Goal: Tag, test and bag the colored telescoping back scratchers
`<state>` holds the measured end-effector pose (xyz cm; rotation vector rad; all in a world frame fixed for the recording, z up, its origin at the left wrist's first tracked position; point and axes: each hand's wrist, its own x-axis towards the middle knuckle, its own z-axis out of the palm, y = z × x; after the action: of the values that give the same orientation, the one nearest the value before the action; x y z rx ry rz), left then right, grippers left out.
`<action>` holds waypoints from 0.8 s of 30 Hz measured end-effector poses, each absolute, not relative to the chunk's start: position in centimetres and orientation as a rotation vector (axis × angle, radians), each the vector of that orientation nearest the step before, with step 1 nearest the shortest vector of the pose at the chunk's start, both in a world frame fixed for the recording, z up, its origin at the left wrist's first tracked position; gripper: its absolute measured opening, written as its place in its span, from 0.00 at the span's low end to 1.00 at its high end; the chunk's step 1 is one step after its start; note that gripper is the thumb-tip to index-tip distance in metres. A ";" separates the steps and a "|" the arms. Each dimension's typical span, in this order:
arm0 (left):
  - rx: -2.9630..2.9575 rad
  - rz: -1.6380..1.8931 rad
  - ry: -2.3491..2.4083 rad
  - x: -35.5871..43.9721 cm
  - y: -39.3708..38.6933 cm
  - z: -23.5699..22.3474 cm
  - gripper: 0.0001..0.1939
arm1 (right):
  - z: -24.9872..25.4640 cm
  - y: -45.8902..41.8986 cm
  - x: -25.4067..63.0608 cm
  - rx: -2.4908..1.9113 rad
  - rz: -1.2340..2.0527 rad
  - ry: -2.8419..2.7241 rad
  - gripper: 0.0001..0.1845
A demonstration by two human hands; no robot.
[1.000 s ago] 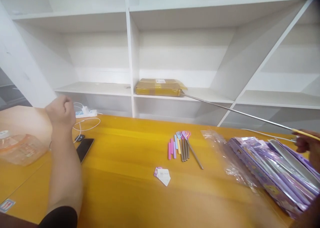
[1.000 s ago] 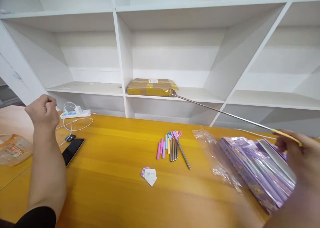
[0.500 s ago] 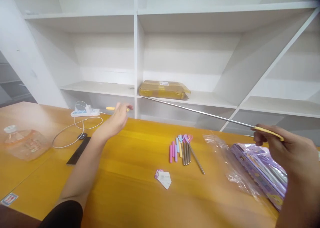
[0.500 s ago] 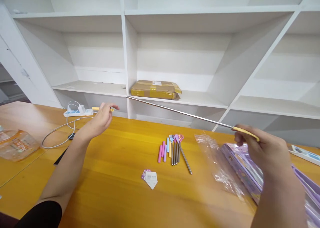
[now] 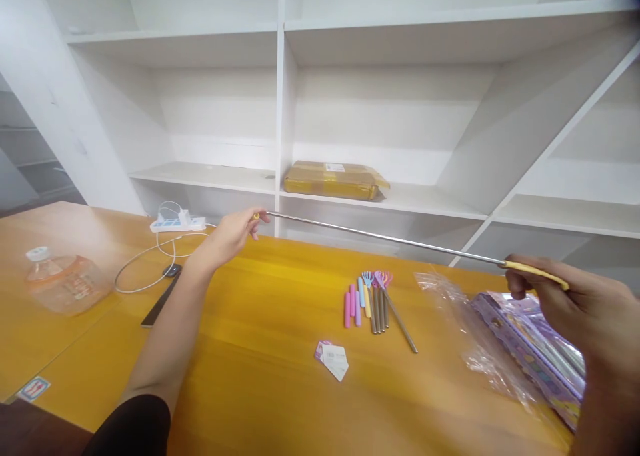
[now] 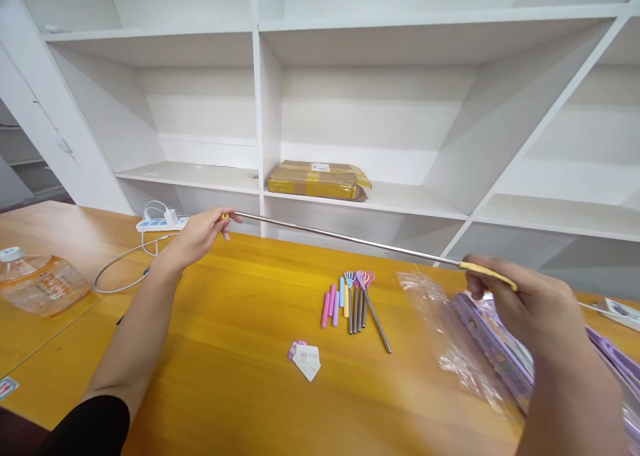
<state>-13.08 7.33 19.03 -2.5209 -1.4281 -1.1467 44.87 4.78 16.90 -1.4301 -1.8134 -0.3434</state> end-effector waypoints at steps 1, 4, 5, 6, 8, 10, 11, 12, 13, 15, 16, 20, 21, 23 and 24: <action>-2.525 -1.143 -1.431 -13.0 7.3 19.0 0.17 | 16.9 4.9 44.9 -1.410 -0.297 -1.821 0.09; -2.534 -1.129 -1.463 -12.8 7.3 19.0 0.18 | 16.9 5.2 44.8 -1.399 -0.261 -1.815 0.12; -2.538 -1.126 -1.473 -12.7 7.3 19.0 0.18 | 16.9 5.3 44.8 -1.405 -0.263 -1.815 0.12; -2.542 -1.125 -1.479 -12.7 7.3 19.0 0.18 | 16.9 5.3 44.7 -1.412 -0.266 -1.816 0.13; -2.541 -1.137 -1.490 -12.6 7.3 19.0 0.18 | 17.0 5.3 44.6 -1.413 -0.270 -1.807 0.14; -2.524 -1.157 -1.506 -12.5 7.2 19.0 0.18 | 17.1 5.1 44.4 -1.407 -0.263 -1.798 0.14; -2.514 -1.166 -1.520 -12.5 7.2 19.1 0.18 | 17.1 5.0 44.3 -1.405 -0.260 -1.795 0.14; -2.506 -1.173 -1.535 -12.4 7.1 19.2 0.18 | 17.2 4.8 44.2 -1.408 -0.259 -1.791 0.13; -2.500 -1.176 -1.547 -12.4 7.0 19.2 0.18 | 17.2 4.7 44.1 -1.416 -0.260 -1.784 0.13; -2.498 -1.170 -1.555 -12.3 6.8 19.4 0.18 | 17.3 4.4 43.9 -1.423 -0.258 -1.766 0.11; -2.501 -1.164 -1.548 -12.2 6.7 19.4 0.17 | 17.3 4.4 43.8 -1.421 -0.252 -1.764 0.11; -2.510 -1.175 -1.525 -11.9 6.4 19.6 0.17 | 17.4 4.4 43.7 -1.375 -0.238 -1.794 0.12; -2.507 -1.193 -1.522 -11.8 6.4 19.7 0.17 | 17.4 4.5 43.7 -1.372 -0.246 -1.806 0.12; -2.498 -1.219 -1.518 -11.7 6.3 19.7 0.17 | 17.4 4.6 44.0 -1.381 -0.268 -1.835 0.12; -2.494 -1.212 -1.516 -11.8 6.3 19.7 0.17 | 17.4 4.6 44.1 -1.392 -0.279 -1.853 0.12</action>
<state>-11.76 6.28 19.72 -2.4940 -1.5162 -1.2125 44.12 4.58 17.38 -1.3925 -1.8526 -0.2795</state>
